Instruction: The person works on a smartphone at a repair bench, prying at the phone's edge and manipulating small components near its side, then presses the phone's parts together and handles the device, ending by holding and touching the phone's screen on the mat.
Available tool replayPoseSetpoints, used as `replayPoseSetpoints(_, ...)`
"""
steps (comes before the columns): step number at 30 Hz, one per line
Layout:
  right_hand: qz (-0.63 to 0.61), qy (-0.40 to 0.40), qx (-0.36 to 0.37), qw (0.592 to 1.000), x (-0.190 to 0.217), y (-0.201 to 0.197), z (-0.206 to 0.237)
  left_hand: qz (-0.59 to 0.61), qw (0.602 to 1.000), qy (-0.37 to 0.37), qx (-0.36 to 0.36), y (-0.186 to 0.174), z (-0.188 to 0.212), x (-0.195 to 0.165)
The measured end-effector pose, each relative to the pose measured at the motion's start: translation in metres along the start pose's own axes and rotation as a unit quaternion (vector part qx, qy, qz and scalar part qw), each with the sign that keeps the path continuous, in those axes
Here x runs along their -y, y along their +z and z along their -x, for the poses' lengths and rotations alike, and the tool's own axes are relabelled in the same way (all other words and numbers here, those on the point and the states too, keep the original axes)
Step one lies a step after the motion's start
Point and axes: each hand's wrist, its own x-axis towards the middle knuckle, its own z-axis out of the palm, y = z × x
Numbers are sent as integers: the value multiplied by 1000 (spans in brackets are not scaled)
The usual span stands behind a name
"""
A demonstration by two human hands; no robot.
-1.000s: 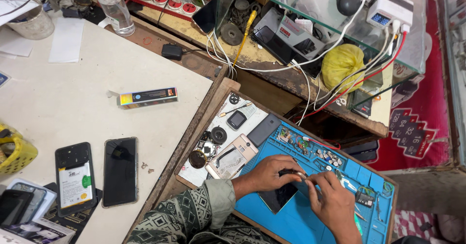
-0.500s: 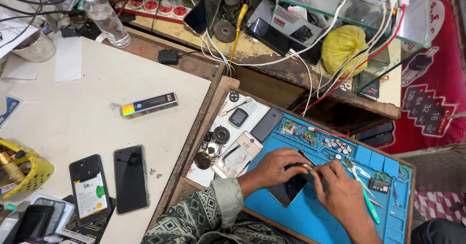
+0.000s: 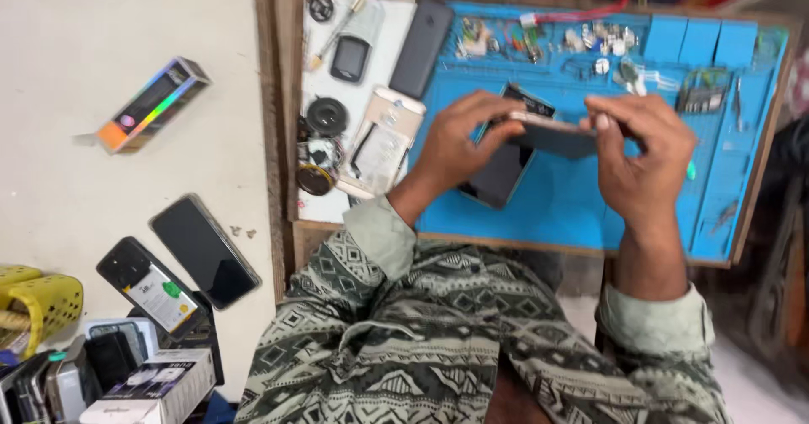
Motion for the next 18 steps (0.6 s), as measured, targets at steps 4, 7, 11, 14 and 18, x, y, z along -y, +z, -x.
replayPoseSetpoints(4,-91,21,-21,995,-13,4,5,27,999,-40,-4,4,-4,2)
replayPoseSetpoints(7,-119,34,-32,992,-17,8,0,42,997,-59,-9,5,-9,5)
replayPoseSetpoints(11,-117,36,-38,992,-23,2,3,33,998,-58,-22,5,-11,10)
replayPoseSetpoints(14,-16,25,-47,998,-31,-9,15,43,996,-75,-20,4,-10,12)
replayPoseSetpoints(18,123,38,-52,990,-48,-30,39,13,999,-52,-2,0,-9,8)
